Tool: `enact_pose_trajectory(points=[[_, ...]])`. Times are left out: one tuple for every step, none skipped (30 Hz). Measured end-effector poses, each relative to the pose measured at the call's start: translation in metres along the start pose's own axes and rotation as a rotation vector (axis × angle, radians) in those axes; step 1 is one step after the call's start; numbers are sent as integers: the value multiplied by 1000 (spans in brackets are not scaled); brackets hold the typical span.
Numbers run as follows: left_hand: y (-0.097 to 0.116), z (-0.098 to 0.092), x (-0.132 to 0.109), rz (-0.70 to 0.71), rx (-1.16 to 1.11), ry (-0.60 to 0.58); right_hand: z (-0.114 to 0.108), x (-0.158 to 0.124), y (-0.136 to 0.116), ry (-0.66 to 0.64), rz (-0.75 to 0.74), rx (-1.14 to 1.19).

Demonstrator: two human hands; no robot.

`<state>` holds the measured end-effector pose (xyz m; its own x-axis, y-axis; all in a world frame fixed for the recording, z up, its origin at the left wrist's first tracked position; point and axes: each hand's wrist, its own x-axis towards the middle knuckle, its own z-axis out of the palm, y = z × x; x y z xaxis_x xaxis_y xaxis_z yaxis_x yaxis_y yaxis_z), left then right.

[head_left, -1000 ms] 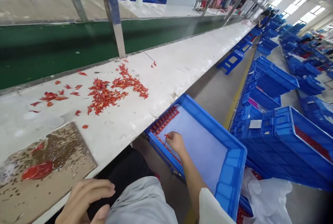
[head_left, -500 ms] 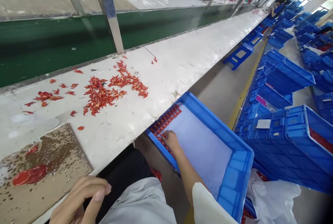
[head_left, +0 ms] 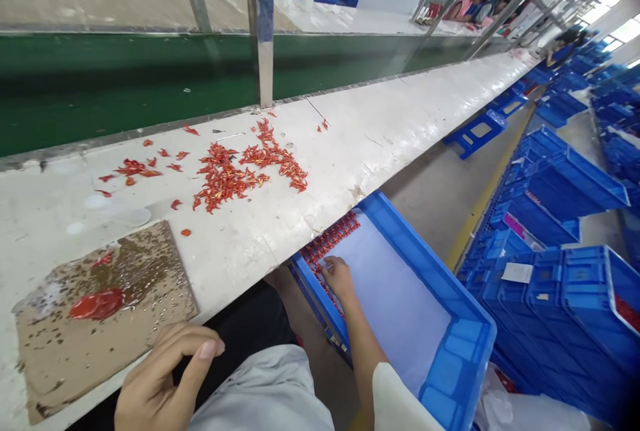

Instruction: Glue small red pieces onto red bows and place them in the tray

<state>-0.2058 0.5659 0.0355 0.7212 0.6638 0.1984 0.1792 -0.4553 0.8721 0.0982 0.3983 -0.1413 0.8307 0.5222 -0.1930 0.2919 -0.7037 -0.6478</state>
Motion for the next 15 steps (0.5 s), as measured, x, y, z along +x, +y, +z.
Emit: enact_pose_trajectory(points=[[0,-2,0,6,0,4,-6,-2,-5,47,-2,14],[1,-3,0,13,-3,13,-13,-3,-13,102,-4,30],[2,-5,1,21,-8,27,-20,-5,-23,160,-7,46],[4,-6,1,30,-12,43,-26,-7,-36,217,-12,60],[5,-8,2,38,-15,59,-31,-8,-53,280,-25,80],[7,-10,3,44,-16,77,-34,-9,-73,343,-56,111],[8,-13,4,45,-12,90,-36,-8,-95,395,-106,153],[10,-16,4,45,-7,103,-35,-7,-118,425,-177,199],[11,-19,4,43,-3,119,-33,-4,-143,427,-264,242],[11,-23,4,41,-1,142,-29,0,-167,394,-357,267],[10,-27,2,37,3,170,-23,6,-191,332,-441,266],[9,-32,-2,26,9,203,-16,13,-212,257,-498,229],[6,-38,-7,5,17,244,-8,20,-231,194,-528,175],[1,-45,-14,-29,25,295,0,27,-248,150,-536,118],[-4,-53,-22,-70,30,357,8,33,-261,126,-530,69]])
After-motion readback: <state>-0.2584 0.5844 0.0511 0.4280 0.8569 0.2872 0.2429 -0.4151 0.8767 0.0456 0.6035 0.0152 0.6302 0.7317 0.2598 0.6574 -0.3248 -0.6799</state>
